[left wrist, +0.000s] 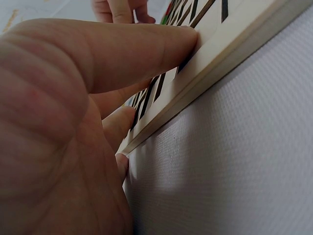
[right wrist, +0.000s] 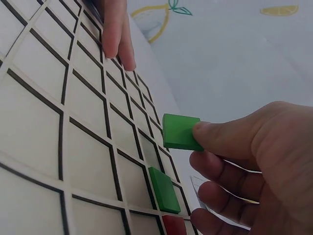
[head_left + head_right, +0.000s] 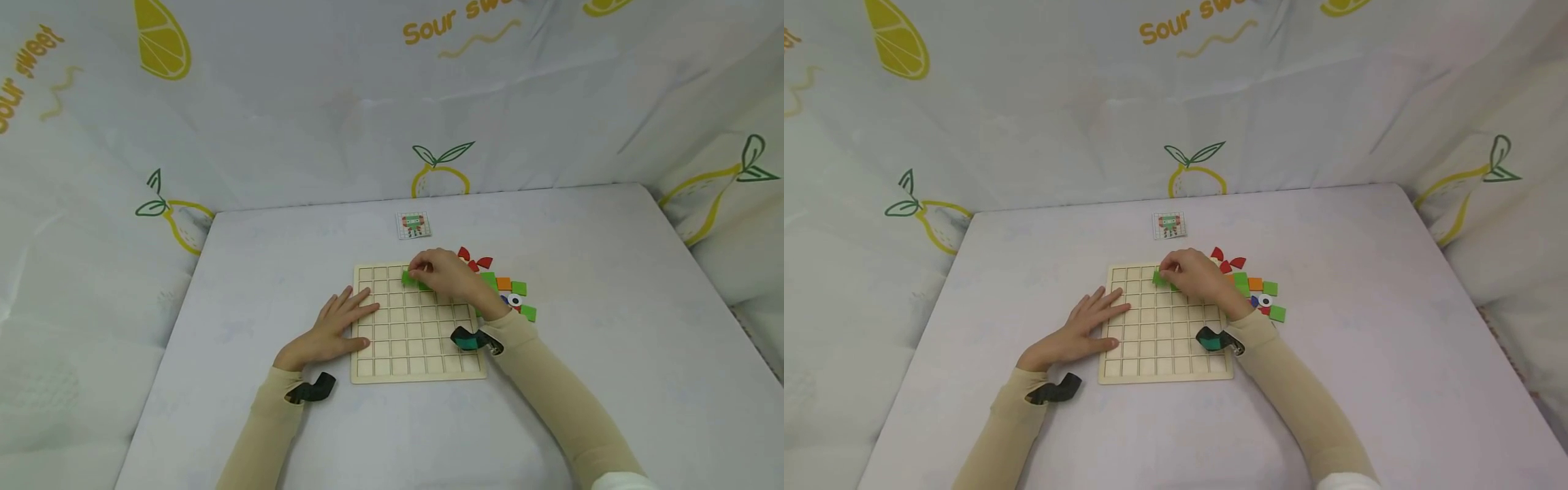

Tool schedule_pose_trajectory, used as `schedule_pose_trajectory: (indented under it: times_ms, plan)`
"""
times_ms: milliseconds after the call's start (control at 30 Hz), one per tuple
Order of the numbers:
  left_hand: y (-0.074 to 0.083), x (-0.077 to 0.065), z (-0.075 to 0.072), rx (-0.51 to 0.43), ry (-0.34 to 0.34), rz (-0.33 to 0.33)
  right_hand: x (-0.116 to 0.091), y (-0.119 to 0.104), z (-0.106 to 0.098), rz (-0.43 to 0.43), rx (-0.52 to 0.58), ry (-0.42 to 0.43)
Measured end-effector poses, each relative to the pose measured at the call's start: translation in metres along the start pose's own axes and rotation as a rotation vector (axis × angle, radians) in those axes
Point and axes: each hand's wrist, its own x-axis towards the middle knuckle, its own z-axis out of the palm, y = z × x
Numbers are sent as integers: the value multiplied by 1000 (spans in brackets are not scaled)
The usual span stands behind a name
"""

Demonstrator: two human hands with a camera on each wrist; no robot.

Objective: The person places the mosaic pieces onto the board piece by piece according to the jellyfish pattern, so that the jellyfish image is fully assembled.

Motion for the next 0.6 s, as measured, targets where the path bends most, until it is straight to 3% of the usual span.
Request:
schedule_pose_trajectory:
  times_ms: [600]
  plan:
    - [-1,0,0,-13,9,8,3,-1,15,-90,-124,-86]
